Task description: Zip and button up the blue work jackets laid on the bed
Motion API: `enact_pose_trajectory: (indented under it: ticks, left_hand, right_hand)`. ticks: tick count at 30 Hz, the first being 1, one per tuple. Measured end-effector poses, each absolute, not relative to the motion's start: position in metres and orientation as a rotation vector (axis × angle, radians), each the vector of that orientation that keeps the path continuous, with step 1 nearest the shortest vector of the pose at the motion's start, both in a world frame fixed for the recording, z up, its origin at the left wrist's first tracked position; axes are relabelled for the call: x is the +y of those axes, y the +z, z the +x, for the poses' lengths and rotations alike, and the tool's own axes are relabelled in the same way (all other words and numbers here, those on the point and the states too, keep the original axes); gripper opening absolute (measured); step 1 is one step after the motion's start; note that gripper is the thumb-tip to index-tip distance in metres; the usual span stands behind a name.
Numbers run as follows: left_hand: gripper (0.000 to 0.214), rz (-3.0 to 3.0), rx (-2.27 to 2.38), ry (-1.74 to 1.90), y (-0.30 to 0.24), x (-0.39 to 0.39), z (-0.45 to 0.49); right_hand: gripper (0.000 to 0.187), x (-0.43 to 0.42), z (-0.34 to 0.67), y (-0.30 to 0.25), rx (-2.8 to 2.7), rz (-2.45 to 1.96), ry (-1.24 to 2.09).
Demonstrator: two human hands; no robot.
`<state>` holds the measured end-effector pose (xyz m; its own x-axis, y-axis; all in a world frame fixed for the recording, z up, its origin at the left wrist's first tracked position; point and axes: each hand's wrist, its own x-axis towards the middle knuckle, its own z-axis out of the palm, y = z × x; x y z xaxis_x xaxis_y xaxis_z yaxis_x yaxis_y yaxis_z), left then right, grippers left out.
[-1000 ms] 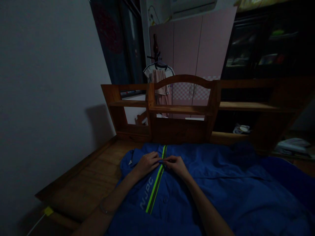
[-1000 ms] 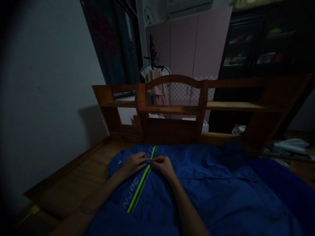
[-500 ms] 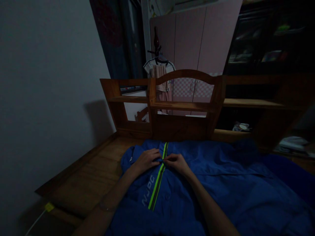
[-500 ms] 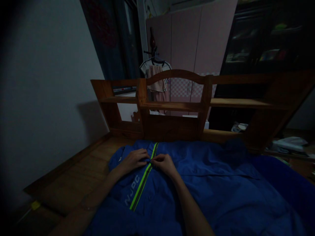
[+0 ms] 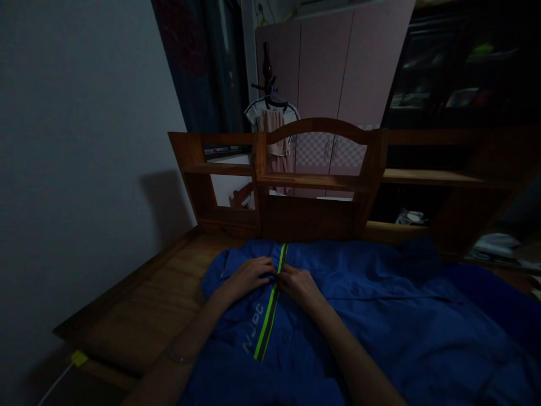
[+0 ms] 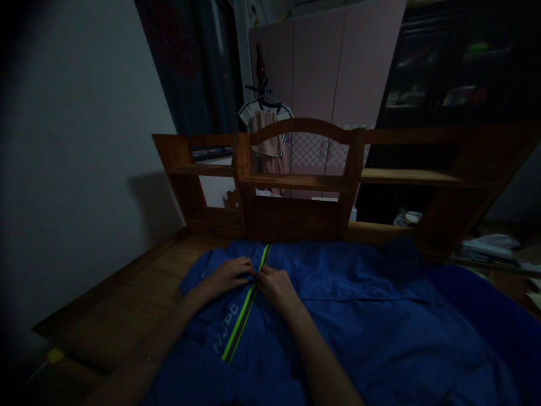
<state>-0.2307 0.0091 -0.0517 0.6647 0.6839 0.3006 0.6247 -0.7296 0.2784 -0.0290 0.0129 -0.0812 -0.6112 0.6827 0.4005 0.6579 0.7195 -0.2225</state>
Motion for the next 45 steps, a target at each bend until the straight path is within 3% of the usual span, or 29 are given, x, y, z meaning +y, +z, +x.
enact_pose_trajectory:
  ticks: [8,19,32,40,45]
  left_hand:
    - [0.028,2.712,1.079,0.638,-0.050,0.009,-0.231]
    - [0.031,2.545,1.026,0.703,-0.065,0.018,-0.236]
    - [0.027,2.558,1.116,0.717,-0.066,0.017,-0.230]
    - [0.024,2.544,1.168,0.752,-0.066,0.014,-0.225]
    - [0.041,2.538,1.155,0.786,-0.063,0.014,-0.225]
  right_hand:
    - [0.021,0.011,-0.028,-0.080,-2.515,-1.055,-0.090]
    - [0.026,0.015,-0.029,-0.088,-2.385,-1.240,0.008]
    - [0.022,0.022,-0.027,-0.091,-2.066,-1.067,0.643]
    - [0.024,0.020,-0.026,-0.092,-1.959,-1.011,0.778]
    - [0.025,0.029,-0.027,-0.099,-1.840,-1.024,0.919]
